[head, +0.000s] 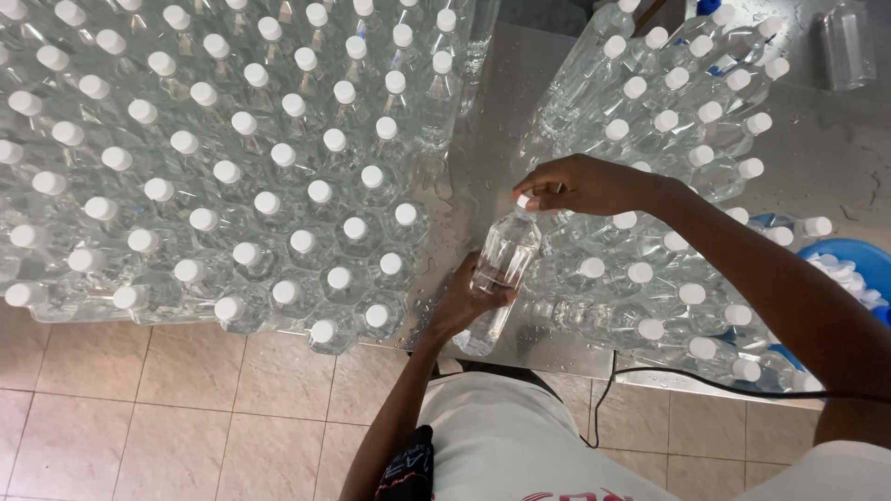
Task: Placing plastic caps onto the necks of filled water bottles on a production table
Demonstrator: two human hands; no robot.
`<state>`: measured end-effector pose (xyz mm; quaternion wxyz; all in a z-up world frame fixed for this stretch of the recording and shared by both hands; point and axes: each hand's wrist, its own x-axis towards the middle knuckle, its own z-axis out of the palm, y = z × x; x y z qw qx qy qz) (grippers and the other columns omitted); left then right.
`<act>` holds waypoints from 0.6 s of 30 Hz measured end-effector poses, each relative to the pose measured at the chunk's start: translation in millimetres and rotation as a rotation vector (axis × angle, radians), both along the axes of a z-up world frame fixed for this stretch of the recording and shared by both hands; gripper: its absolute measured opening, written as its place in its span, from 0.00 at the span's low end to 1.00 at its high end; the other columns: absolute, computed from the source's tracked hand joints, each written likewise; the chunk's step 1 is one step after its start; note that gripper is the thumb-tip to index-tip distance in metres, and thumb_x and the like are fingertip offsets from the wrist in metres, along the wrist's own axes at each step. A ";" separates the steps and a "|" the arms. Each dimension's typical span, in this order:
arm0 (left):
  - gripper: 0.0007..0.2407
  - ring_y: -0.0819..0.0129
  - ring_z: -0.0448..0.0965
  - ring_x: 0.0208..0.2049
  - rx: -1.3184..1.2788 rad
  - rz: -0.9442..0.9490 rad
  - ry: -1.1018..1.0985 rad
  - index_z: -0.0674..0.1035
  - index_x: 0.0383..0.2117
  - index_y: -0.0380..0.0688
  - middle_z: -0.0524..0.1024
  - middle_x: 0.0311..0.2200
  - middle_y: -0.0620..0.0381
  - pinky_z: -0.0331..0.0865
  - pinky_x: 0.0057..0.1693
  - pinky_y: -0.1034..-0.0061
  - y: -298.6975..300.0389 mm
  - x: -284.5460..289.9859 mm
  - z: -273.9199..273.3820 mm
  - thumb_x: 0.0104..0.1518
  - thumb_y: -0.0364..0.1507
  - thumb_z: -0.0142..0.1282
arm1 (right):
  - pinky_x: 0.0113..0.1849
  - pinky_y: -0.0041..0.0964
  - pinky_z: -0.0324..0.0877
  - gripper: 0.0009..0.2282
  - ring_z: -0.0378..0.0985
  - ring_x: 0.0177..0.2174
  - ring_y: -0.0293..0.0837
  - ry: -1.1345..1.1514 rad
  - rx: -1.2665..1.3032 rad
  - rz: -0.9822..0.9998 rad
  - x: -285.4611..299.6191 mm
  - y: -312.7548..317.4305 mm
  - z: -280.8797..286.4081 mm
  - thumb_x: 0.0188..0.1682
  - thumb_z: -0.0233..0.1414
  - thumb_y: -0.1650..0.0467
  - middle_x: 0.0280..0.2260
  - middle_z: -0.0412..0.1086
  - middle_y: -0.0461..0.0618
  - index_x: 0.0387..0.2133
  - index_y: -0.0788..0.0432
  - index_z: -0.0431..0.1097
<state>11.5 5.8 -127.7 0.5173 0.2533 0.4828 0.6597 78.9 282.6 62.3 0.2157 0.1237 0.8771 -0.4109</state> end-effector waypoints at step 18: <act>0.37 0.42 0.82 0.61 0.344 -0.633 -0.173 0.66 0.71 0.40 0.76 0.64 0.41 0.81 0.63 0.44 -4.7 -13.9 39.3 0.57 0.40 0.71 | 0.48 0.46 0.75 0.18 0.79 0.51 0.48 0.313 0.354 0.315 80.4 -45.4 76.4 0.60 0.48 0.61 0.53 0.74 0.47 0.62 0.50 0.72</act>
